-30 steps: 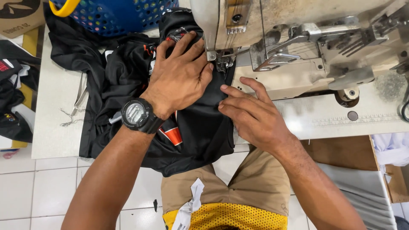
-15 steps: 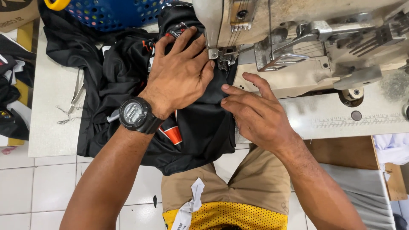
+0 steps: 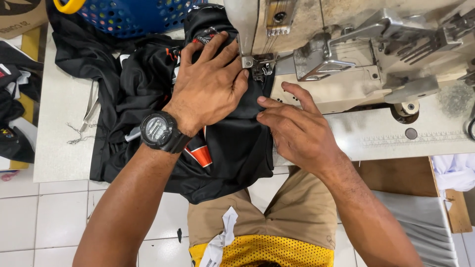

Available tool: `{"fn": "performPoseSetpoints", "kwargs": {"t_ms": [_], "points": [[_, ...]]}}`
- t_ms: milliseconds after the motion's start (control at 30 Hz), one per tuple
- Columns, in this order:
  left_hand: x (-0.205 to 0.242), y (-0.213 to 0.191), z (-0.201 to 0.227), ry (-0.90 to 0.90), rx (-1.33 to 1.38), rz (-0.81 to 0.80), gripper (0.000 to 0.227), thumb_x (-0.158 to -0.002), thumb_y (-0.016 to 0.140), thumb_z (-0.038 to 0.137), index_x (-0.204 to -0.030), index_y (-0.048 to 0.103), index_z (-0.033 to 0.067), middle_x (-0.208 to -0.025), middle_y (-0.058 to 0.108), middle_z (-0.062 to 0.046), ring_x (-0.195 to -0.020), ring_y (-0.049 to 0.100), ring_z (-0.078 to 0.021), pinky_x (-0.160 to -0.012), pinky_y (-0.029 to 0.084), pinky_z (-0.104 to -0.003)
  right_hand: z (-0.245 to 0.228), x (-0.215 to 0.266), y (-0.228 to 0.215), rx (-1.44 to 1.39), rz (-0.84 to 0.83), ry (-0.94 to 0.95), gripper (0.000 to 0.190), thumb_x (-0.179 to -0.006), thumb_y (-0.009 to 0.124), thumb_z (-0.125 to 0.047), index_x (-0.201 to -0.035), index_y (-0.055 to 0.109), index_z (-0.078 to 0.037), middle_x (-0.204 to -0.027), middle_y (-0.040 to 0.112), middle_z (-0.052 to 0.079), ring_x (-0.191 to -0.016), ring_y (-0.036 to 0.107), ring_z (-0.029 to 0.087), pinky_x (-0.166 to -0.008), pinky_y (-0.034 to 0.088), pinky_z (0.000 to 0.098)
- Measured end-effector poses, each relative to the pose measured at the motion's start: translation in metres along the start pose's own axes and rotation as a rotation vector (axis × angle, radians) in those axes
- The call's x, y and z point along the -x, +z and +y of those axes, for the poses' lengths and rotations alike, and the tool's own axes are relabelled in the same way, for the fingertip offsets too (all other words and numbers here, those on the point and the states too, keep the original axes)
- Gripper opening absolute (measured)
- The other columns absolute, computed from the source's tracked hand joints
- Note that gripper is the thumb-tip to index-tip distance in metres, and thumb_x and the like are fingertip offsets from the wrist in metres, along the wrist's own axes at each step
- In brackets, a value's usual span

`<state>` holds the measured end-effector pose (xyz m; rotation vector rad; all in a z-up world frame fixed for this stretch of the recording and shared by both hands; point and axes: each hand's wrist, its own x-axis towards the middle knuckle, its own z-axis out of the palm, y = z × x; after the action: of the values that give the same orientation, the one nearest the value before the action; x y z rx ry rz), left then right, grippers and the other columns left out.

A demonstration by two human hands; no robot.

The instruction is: Sewing components of a jersey together using an industrial sewing machine, involving careful alignment of fabric edges.

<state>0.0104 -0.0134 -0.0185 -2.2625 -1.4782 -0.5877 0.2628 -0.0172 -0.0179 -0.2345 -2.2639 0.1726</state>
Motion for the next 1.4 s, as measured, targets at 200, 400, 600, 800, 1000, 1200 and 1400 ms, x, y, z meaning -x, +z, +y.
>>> {"fn": "performPoseSetpoints", "kwargs": {"t_ms": [200, 400, 600, 800, 1000, 1200, 1400], "points": [[-0.0011, 0.0026, -0.0015, -0.016, 0.01, -0.019, 0.04, -0.118, 0.049, 0.03, -0.129, 0.08, 0.0078, -0.157, 0.065, -0.005, -0.148, 0.053, -0.0337, -0.11, 0.038, -0.06, 0.0016, 0.0001, 0.0003, 0.009, 0.003, 0.012, 0.018, -0.102, 0.072, 0.02, -0.114, 0.07, 0.006, -0.117, 0.079, 0.019, -0.121, 0.079, 0.029, -0.122, 0.049, 0.0657], [-0.0007, 0.0019, -0.001, -0.024, 0.028, -0.043, 0.041, -0.119, 0.047, 0.031, -0.132, 0.079, 0.0076, -0.159, 0.064, -0.006, -0.149, 0.052, -0.0349, -0.112, 0.036, -0.061, 0.0009, -0.0014, 0.0003, -0.013, 0.007, 0.01, 0.018, -0.102, 0.07, 0.021, -0.114, 0.07, 0.006, -0.114, 0.079, 0.019, -0.12, 0.079, 0.03, -0.123, 0.048, 0.0668], [-0.0017, 0.0036, -0.0027, -0.028, 0.038, -0.045, 0.041, -0.119, 0.047, 0.03, -0.13, 0.079, 0.0077, -0.158, 0.063, -0.006, -0.15, 0.051, -0.0346, -0.112, 0.036, -0.062, 0.0012, -0.0026, -0.0004, -0.01, 0.008, 0.006, 0.02, -0.101, 0.071, 0.024, -0.112, 0.07, 0.008, -0.113, 0.078, 0.019, -0.119, 0.08, 0.032, -0.124, 0.046, 0.0684], [-0.0021, 0.0035, -0.004, -0.013, 0.044, -0.042, 0.04, -0.118, 0.048, 0.029, -0.129, 0.079, 0.0069, -0.159, 0.062, -0.006, -0.149, 0.051, -0.0351, -0.112, 0.035, -0.061, 0.0012, -0.0032, -0.0007, -0.02, 0.009, 0.02, 0.022, -0.101, 0.072, 0.024, -0.114, 0.069, 0.007, -0.116, 0.078, 0.023, -0.12, 0.079, 0.031, -0.125, 0.047, 0.0684], [-0.0022, 0.0047, -0.0057, -0.023, 0.059, -0.064, 0.042, -0.118, 0.046, 0.03, -0.129, 0.08, 0.0071, -0.158, 0.064, -0.007, -0.151, 0.05, -0.0356, -0.114, 0.033, -0.062, 0.0014, -0.0038, 0.0004, -0.012, 0.016, 0.01, 0.021, -0.1, 0.072, 0.024, -0.113, 0.07, 0.007, -0.113, 0.079, 0.02, -0.12, 0.079, 0.031, -0.125, 0.047, 0.069], [-0.0019, 0.008, -0.0084, -0.019, 0.06, -0.065, 0.043, -0.118, 0.045, 0.031, -0.129, 0.079, 0.0071, -0.159, 0.063, -0.008, -0.151, 0.05, -0.0368, -0.115, 0.032, -0.062, 0.0012, -0.0042, 0.0012, -0.005, 0.01, 0.019, 0.021, -0.101, 0.071, 0.024, -0.114, 0.07, 0.007, -0.115, 0.079, 0.024, -0.119, 0.079, 0.031, -0.125, 0.046, 0.0682], [-0.0031, 0.0071, -0.0085, -0.015, 0.055, -0.05, 0.043, -0.118, 0.045, 0.03, -0.132, 0.079, 0.0081, -0.16, 0.063, -0.006, -0.15, 0.051, -0.036, -0.114, 0.032, -0.061, 0.0013, -0.0054, 0.0014, -0.023, 0.014, 0.029, 0.021, -0.1, 0.072, 0.025, -0.113, 0.07, 0.009, -0.117, 0.079, 0.026, -0.117, 0.08, 0.031, -0.125, 0.046, 0.0699]]}}
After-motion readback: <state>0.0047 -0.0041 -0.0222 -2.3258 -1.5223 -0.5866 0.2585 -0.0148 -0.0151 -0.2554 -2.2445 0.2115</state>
